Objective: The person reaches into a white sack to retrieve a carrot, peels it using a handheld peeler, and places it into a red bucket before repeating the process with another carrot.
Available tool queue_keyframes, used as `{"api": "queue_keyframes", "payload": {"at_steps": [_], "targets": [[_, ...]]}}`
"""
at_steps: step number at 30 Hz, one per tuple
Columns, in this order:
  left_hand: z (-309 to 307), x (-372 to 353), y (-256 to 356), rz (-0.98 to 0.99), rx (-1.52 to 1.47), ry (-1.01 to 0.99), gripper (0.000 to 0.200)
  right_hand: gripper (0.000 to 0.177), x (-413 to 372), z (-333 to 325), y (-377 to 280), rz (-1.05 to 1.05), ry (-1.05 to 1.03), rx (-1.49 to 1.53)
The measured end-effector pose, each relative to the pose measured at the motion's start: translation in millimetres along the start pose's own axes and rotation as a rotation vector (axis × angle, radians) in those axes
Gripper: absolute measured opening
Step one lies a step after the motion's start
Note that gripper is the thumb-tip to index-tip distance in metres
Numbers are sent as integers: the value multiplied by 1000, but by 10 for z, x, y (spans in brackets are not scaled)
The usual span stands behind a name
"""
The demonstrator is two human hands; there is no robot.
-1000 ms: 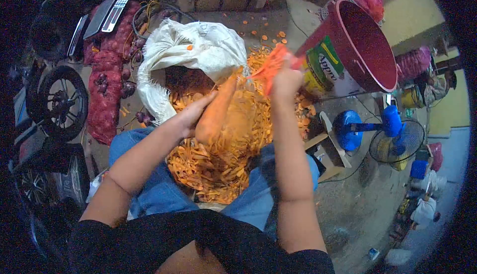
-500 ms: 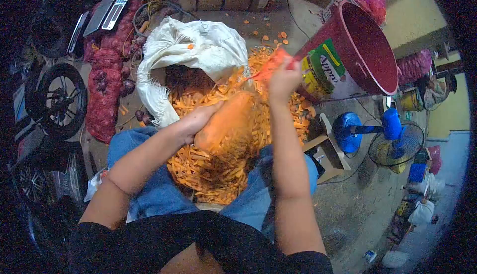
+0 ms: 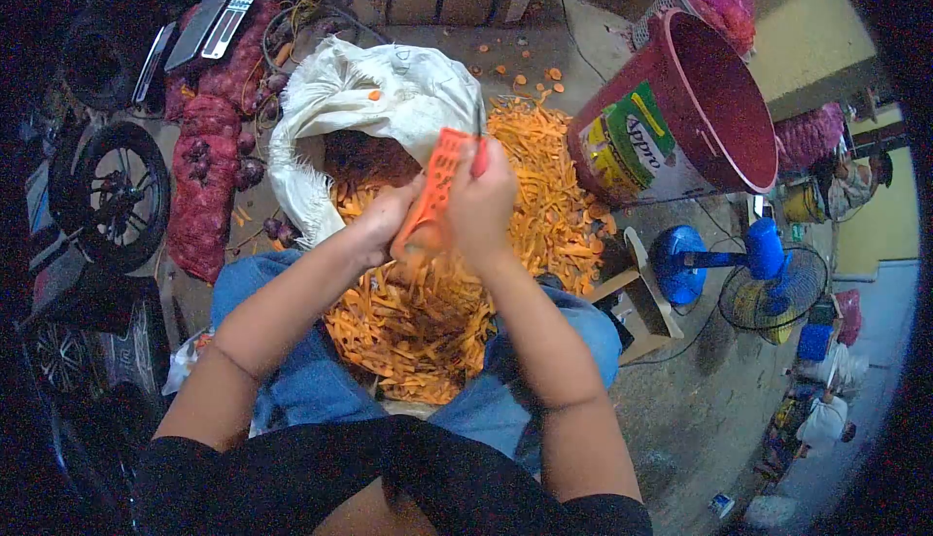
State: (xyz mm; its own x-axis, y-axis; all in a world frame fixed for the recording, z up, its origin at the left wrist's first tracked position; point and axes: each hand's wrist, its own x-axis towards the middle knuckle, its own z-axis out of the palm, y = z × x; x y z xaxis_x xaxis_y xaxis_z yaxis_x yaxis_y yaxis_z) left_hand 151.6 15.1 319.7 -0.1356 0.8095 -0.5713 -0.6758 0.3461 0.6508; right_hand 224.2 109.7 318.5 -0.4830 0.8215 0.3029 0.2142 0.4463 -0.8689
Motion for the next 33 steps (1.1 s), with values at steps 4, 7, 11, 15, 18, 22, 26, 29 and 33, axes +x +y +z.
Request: {"api": "queue_keyframes", "payload": {"at_steps": [4,7,11,15,18,22,26,29,33], "targets": [[-30,-38,-178,-164,27,-285,38,19,577,-311,672,36,442,-116],[-13,-21,-135,-151,-117,-234,36,20,675,-489,572,398,531,124],[-155,181,-107,-99,-281,-116,36,20,323,-247,33,184,241,350],[-150,174,-132,-43,-275,-71,36,20,-79,20,-102,3,9,132],[-94,56,-27,-56,-131,-61,36,22,-32,22,-48,11,57,68],[-11,-36,-154,-139,-12,-165,36,23,558,-285,583,-23,442,-95],[-13,-24,-130,-138,-146,-205,35,19,695,-566,489,363,541,218],[-86,89,-50,-109,-244,-103,37,18,452,-314,229,79,354,260],[-95,156,-92,-60,-278,-81,37,18,-114,1,-214,11,-39,148]]}}
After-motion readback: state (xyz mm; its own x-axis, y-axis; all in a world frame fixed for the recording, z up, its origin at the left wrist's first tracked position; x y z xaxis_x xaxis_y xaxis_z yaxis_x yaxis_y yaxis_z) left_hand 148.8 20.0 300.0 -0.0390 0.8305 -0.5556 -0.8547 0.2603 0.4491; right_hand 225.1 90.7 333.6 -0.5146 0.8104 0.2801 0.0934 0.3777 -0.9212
